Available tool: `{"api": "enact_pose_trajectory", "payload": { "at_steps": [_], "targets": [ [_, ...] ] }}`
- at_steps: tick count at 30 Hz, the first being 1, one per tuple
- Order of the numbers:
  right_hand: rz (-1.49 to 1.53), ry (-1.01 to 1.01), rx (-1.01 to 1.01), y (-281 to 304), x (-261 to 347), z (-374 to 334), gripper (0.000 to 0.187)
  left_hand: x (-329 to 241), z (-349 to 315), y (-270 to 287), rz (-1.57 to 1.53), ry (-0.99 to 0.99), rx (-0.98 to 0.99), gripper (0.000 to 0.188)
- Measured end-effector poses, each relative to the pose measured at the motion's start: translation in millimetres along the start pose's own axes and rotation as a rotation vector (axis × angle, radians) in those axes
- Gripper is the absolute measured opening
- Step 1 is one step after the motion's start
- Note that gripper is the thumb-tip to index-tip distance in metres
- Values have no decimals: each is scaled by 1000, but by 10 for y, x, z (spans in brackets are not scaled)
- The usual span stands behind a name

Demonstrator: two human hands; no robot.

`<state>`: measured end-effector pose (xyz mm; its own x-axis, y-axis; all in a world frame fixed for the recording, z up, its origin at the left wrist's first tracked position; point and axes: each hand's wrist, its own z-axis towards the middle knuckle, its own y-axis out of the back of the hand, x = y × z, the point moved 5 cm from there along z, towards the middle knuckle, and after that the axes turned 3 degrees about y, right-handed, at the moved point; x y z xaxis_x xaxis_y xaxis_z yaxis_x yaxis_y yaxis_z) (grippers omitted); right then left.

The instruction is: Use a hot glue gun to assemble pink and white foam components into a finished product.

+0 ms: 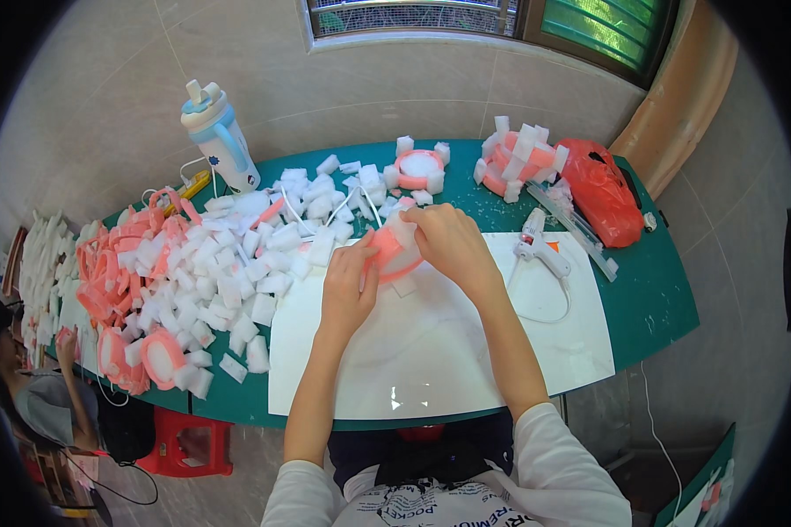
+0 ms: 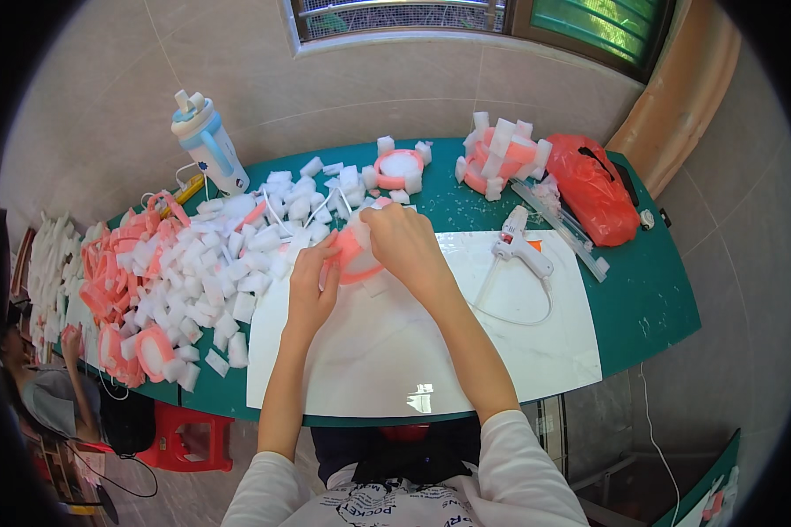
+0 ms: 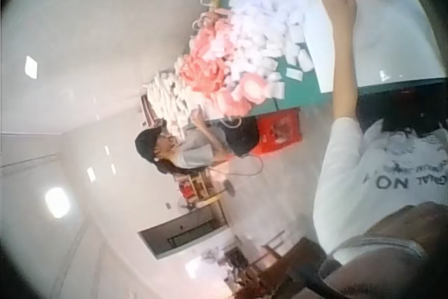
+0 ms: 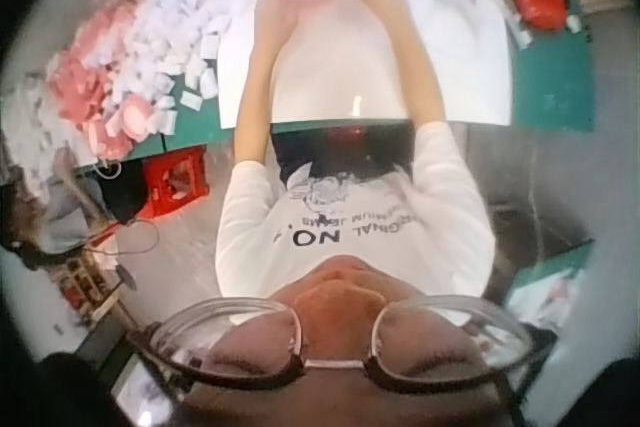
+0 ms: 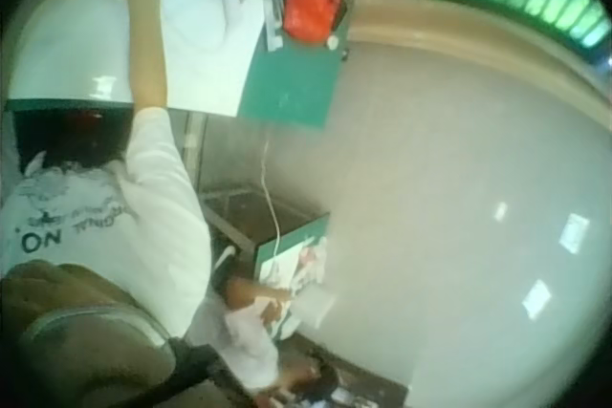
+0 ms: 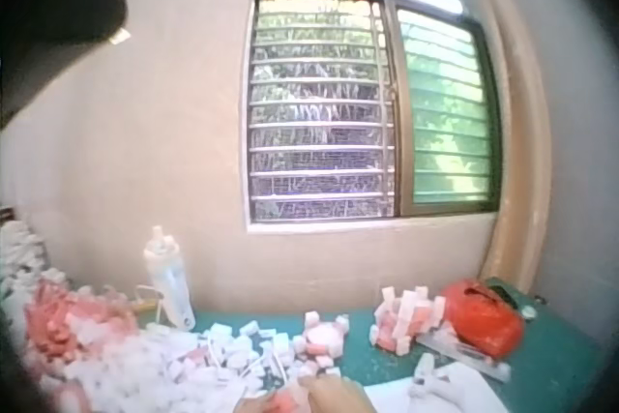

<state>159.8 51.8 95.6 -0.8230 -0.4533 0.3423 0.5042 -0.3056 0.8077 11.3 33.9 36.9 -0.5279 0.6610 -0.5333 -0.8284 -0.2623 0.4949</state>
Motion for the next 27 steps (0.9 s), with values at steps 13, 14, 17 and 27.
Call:
{"api": "enact_pose_trajectory", "payload": {
  "at_steps": [13,14,17,27],
  "targets": [
    [-6,-1,4,7,7,2,26,-16,2,5,7,12,15,20],
    [-7,-4,5,7,6,2,26,-19,4,6,6,13,16,20],
    [-12,-8,13,5,0,2,26,-18,2,-1,3,13,16,20],
    [-13,-14,16,-6,-9,-3,26,-12,1,-6,-3,26,22,20]
  ]
}}
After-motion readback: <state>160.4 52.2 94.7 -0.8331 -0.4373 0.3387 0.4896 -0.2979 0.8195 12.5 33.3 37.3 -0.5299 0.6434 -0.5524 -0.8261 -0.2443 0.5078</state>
